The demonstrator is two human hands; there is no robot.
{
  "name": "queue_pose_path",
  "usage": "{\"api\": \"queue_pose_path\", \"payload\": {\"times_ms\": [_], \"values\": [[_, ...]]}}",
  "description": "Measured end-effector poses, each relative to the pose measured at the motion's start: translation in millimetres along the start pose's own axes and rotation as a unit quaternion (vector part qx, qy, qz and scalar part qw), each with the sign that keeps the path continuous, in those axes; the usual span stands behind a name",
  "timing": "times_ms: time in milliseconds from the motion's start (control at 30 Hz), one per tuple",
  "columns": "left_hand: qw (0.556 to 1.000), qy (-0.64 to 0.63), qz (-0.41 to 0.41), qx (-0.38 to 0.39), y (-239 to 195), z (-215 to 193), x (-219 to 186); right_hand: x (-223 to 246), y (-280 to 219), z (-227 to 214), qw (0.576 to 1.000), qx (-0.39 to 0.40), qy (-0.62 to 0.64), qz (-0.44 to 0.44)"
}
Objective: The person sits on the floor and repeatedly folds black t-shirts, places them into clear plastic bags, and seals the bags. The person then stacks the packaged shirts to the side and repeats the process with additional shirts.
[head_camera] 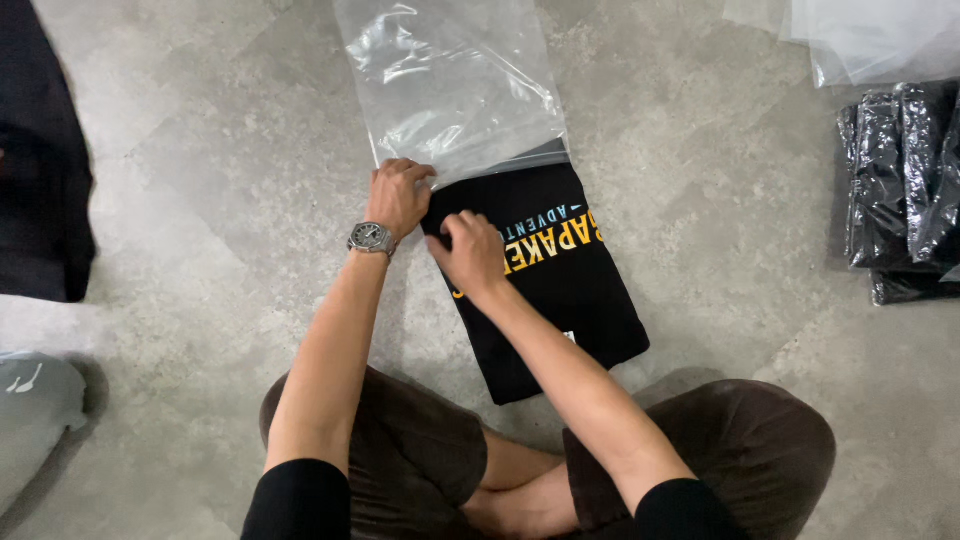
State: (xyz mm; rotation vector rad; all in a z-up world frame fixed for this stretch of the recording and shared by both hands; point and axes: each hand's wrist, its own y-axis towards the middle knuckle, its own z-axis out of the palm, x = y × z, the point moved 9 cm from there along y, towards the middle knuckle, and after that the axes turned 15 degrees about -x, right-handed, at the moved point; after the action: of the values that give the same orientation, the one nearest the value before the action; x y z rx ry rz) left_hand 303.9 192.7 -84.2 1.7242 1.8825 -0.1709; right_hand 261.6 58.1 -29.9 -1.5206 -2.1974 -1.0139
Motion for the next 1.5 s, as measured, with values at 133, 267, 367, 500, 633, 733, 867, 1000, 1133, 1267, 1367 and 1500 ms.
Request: {"api": "queue_pose_path", "payload": {"times_ms": [133,267,367,500,633,733,867,1000,1133,1267,1367,1500], "values": [[0.997,0.038,-0.047,0.045,-10.0,18.7,28.1,14.7,-17.6,37.5,0.99,0.06,-0.122,-0.032],[0.992,0.092,-0.027,0.084,-9.0,7.2,21.7,0.3,-9.8,46.0,0.992,0.039,-0.121,-0.018],[0.994,0.086,-0.002,0.066,-5.9,-16.5,1.2,-16.2,-4.8,39.7,0.991,0.079,0.012,0.104],[0.998,0.064,0.02,0.021,-9.7,-30.0,-8.8,-46.8,-11.2,23.0,0.965,0.013,0.095,0.244],[0.996,0.079,0.027,-0.009,-13.5,-13.7,-0.7,-56.3,-13.3,17.6,0.931,-0.052,0.164,0.323],[0.996,0.091,0.022,-0.009,-18.1,-18.9,-7.9,-42.1,-7.0,16.4,0.945,-0.075,0.135,0.289],[0.999,0.024,-0.032,-0.029,-21.9,-42.8,-23.6,-12.7,1.0,14.1,0.979,-0.051,0.052,0.191],[0.987,0.063,0.116,-0.09,-39.7,-22.6,-28.0,-29.3,-0.4,45.7,0.985,0.054,0.03,0.16],[0.96,0.076,0.212,-0.165,-47.2,-42.9,-55.9,-60.8,17.2,20.3,0.979,0.046,0.024,0.198],[0.982,0.012,0.139,-0.129,-51.9,-54.8,-65.7,-121.8,56.3,-70.5,0.946,-0.244,-0.084,0.194],[0.96,0.043,-0.242,-0.137,-59.8,-56.1,-10.5,-221.1,56.9,-44.7,0.933,-0.177,-0.074,0.305],[0.927,0.002,-0.364,-0.089,-94.9,-7.1,42.7,-254.3,67.0,-21.3,0.938,-0.061,-0.044,0.337]]}}
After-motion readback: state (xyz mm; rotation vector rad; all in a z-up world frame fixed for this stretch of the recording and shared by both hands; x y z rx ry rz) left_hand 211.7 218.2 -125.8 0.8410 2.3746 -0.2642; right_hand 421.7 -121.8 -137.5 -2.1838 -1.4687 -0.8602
